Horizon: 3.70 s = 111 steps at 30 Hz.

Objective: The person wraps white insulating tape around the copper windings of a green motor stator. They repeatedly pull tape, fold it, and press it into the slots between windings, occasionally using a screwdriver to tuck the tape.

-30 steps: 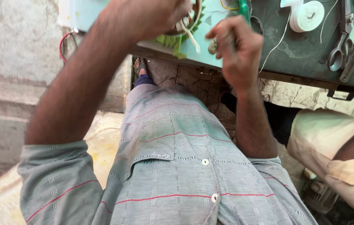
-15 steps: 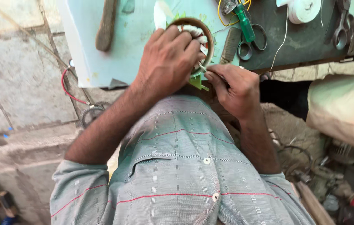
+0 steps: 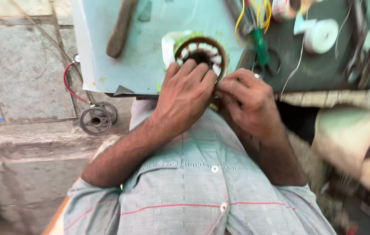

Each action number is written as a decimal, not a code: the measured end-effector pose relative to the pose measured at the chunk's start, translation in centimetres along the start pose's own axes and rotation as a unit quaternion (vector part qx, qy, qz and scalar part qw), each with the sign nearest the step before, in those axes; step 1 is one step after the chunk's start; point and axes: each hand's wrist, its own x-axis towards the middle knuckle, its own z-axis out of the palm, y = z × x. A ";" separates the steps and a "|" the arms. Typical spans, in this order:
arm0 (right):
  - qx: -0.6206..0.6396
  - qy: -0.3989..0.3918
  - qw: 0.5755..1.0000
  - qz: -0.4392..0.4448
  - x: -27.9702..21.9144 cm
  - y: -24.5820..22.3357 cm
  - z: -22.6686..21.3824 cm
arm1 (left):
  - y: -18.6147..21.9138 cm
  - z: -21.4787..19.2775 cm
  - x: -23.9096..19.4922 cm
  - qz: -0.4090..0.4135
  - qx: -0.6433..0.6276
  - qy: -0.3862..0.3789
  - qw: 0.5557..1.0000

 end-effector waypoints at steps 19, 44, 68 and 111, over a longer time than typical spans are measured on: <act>0.091 0.003 0.968 -0.235 4.4 8.5 1.5 | 5.8 7.6 0.3 -0.224 0.199 0.268 0.916; 0.043 -0.028 0.975 -0.216 2.1 8.4 -0.5 | 3.9 3.4 1.1 -0.341 0.086 -0.032 0.936; -0.178 -0.017 0.970 -0.163 0.4 4.8 0.5 | 2.2 2.3 0.2 -0.158 0.187 0.102 0.964; 0.441 -0.305 0.834 0.128 2.8 13.0 1.8 | -6.3 -0.3 2.9 -0.102 -0.515 -0.329 0.785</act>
